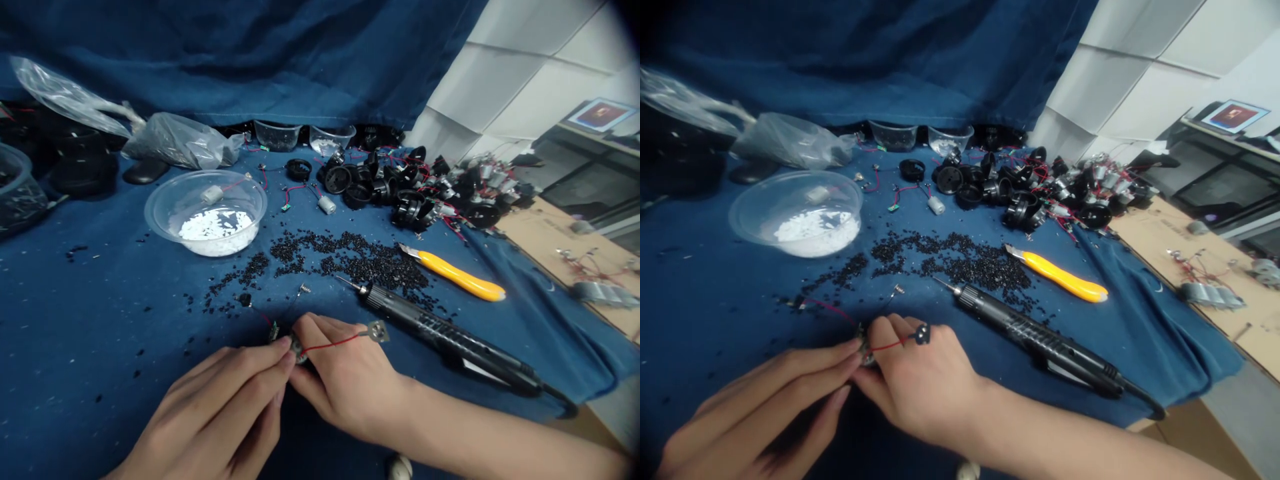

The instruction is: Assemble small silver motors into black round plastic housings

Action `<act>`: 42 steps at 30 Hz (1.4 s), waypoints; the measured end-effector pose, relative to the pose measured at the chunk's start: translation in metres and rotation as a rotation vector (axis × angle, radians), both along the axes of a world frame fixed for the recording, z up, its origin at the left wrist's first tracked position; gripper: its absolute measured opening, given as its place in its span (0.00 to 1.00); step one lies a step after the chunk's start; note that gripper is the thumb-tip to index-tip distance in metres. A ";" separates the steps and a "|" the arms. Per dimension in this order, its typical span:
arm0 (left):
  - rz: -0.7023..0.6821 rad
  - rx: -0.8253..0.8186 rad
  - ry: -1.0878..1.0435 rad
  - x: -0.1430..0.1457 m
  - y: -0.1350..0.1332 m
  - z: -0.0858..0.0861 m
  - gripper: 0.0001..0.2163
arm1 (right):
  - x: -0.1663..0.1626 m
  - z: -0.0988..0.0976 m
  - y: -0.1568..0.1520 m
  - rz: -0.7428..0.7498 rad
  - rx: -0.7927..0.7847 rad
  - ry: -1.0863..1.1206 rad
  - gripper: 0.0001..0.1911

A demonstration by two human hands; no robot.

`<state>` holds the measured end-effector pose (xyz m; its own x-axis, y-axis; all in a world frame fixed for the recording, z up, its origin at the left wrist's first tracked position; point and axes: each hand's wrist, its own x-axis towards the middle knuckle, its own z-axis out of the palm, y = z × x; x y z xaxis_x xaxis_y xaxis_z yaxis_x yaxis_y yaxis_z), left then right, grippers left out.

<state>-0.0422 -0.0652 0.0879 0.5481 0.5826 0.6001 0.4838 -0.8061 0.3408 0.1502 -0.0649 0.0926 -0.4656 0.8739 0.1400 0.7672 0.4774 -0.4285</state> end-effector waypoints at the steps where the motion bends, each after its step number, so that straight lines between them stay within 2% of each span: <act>1: -0.006 0.011 0.009 0.000 0.000 -0.001 0.13 | 0.001 0.000 0.000 0.004 -0.002 -0.001 0.21; 9: -0.008 0.036 0.028 0.001 0.001 0.000 0.10 | 0.004 -0.003 0.001 0.036 0.033 0.027 0.21; 20: 0.006 -0.164 0.007 0.001 -0.004 -0.005 0.13 | 0.005 -0.002 0.000 0.042 0.017 -0.004 0.22; 29: 0.022 -0.031 0.098 0.005 0.003 0.005 0.11 | 0.003 -0.002 0.001 0.007 -0.005 -0.002 0.17; 31: -0.026 -0.051 0.080 0.004 0.006 0.005 0.12 | 0.004 -0.001 0.003 -0.026 -0.086 0.070 0.15; 33: -0.051 -0.119 0.048 0.003 0.011 0.005 0.14 | 0.006 0.001 0.006 -0.063 -0.237 0.241 0.16; 37: 0.026 -0.274 -0.119 -0.001 0.018 0.007 0.14 | 0.012 0.005 0.013 -0.068 -0.559 0.821 0.19; 39: 0.006 -0.307 -0.150 -0.003 0.017 0.009 0.11 | 0.013 0.006 0.015 -0.048 -0.619 0.970 0.22; 42: -0.068 -0.325 -0.114 -0.003 0.014 0.012 0.07 | 0.013 0.006 0.017 -0.035 -0.657 1.027 0.24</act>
